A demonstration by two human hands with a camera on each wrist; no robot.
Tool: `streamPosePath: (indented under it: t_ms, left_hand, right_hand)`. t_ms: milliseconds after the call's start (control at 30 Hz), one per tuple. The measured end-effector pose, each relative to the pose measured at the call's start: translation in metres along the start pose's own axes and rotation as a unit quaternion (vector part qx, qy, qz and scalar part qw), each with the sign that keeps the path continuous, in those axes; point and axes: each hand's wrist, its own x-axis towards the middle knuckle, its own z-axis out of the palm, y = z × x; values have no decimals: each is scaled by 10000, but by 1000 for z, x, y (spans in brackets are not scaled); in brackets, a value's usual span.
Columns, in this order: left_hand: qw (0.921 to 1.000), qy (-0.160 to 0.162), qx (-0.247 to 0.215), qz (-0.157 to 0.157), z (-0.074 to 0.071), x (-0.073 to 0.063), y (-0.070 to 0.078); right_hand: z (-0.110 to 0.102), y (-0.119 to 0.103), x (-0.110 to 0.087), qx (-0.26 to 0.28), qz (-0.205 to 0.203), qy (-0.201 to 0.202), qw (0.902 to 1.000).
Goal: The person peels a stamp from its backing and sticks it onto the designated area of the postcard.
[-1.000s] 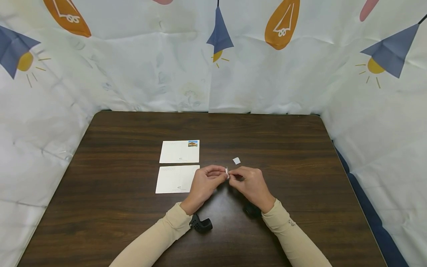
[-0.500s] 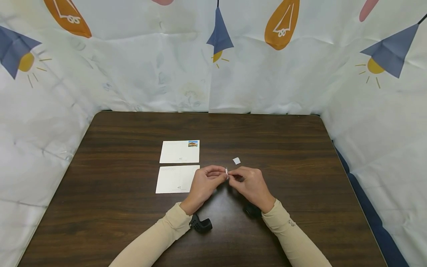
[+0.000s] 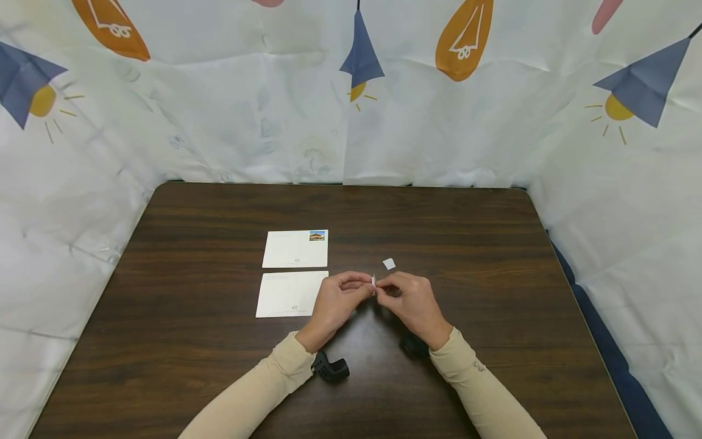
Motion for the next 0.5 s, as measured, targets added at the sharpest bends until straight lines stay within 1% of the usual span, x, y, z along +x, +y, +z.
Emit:
streamPosePath:
  t_ms: [133,300,400,500]
  left_hand:
    - [10000,-8,34,10,0,0,1]
    - [10000,-8,86,22,0,0,1]
    - [10000,17,94,6,-1,0,2]
    - [9999,38,95,10,0,0,2]
  right_hand:
    - [0,0,0,-1,7,34,10000]
    - [0,0,0,15,-107,29,9999]
    - [-1,0,-1,66,-124,-45,9999]
    - [-3,1,-1,113,-49,-134,9998]
